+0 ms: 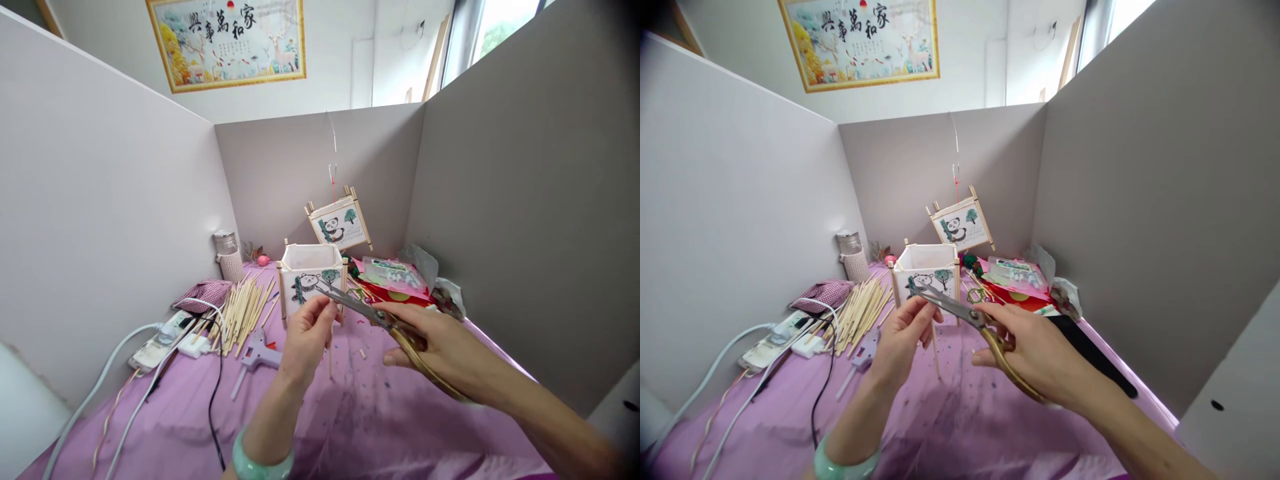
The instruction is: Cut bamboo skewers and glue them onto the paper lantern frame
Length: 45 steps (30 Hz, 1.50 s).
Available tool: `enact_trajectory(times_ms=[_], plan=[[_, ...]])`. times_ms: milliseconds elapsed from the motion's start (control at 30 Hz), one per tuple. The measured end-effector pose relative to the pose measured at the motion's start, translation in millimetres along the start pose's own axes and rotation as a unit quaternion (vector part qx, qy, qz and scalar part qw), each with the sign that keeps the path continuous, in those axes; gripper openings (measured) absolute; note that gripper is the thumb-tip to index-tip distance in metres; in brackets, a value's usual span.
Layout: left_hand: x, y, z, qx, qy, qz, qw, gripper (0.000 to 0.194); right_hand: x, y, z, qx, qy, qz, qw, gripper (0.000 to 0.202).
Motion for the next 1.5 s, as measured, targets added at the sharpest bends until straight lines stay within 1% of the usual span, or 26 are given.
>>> enact_trajectory(times_ms=[67, 133, 233, 333, 433, 533, 700, 833, 1167, 1333, 1500], plan=[[-1.6, -0.4, -1.1, -0.001, 0.005, -0.003, 1.000, 0.020, 8.3, 12.4, 5.3, -0.072, 0.001, 0.041, 0.997, 0.051], [-2.9, -0.1, -1.3, -0.005, 0.003, -0.002, 1.000, 0.020, 13.6, 17.8, 9.3, -0.136, 0.000, 0.065, 0.989, 0.050], [-3.2, 1.6, -0.4, -0.013, -0.014, 0.005, 1.000, 0.021, 17.2, 18.6, 13.7, -0.215, -0.002, 0.083, 0.973, 0.053], [-2.6, 3.4, -0.2, -0.017, -0.027, 0.014, 0.999, 0.021, 17.2, 18.8, 16.9, -0.250, 0.002, 0.089, 0.964, 0.053], [-2.1, 3.5, -1.4, -0.020, -0.024, 0.014, 0.999, 0.021, 15.5, 21.7, 18.5, -0.247, 0.024, 0.085, 0.965, 0.052], [-2.0, 3.8, -1.9, -0.019, -0.019, 0.012, 1.000, 0.021, 14.1, 27.2, 20.8, -0.240, 0.041, 0.084, 0.966, 0.046], [-2.6, 4.4, -1.7, -0.009, -0.017, 0.006, 1.000, 0.021, 14.5, 34.2, 23.2, -0.243, 0.047, 0.097, 0.964, 0.039], [-3.0, 3.9, -1.8, -0.004, -0.013, -0.002, 1.000, 0.021, 15.6, 31.8, 20.0, -0.236, 0.058, 0.090, 0.966, 0.033], [-4.2, 1.7, -2.9, 0.009, -0.004, -0.011, 1.000, 0.020, 12.7, 29.3, 21.8, -0.230, 0.035, 0.096, 0.968, 0.029], [-4.0, 2.3, -2.8, 0.010, 0.006, -0.010, 1.000, 0.021, 14.3, 25.7, 20.7, -0.201, 0.034, 0.080, 0.976, 0.028], [-2.5, 2.9, 1.4, -0.005, -0.002, -0.007, 1.000, 0.022, 17.8, 15.8, 13.9, -0.151, 0.033, 0.039, 0.987, 0.031]])
Point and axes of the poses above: each hand's wrist, its own x-axis towards the middle knuckle, its own z-axis out of the back of the hand, y = z × x, the point moved 6 cm from there along x, towards the middle knuckle, and after that the axes turned 5 degrees about -y, right-handed, at the moved point
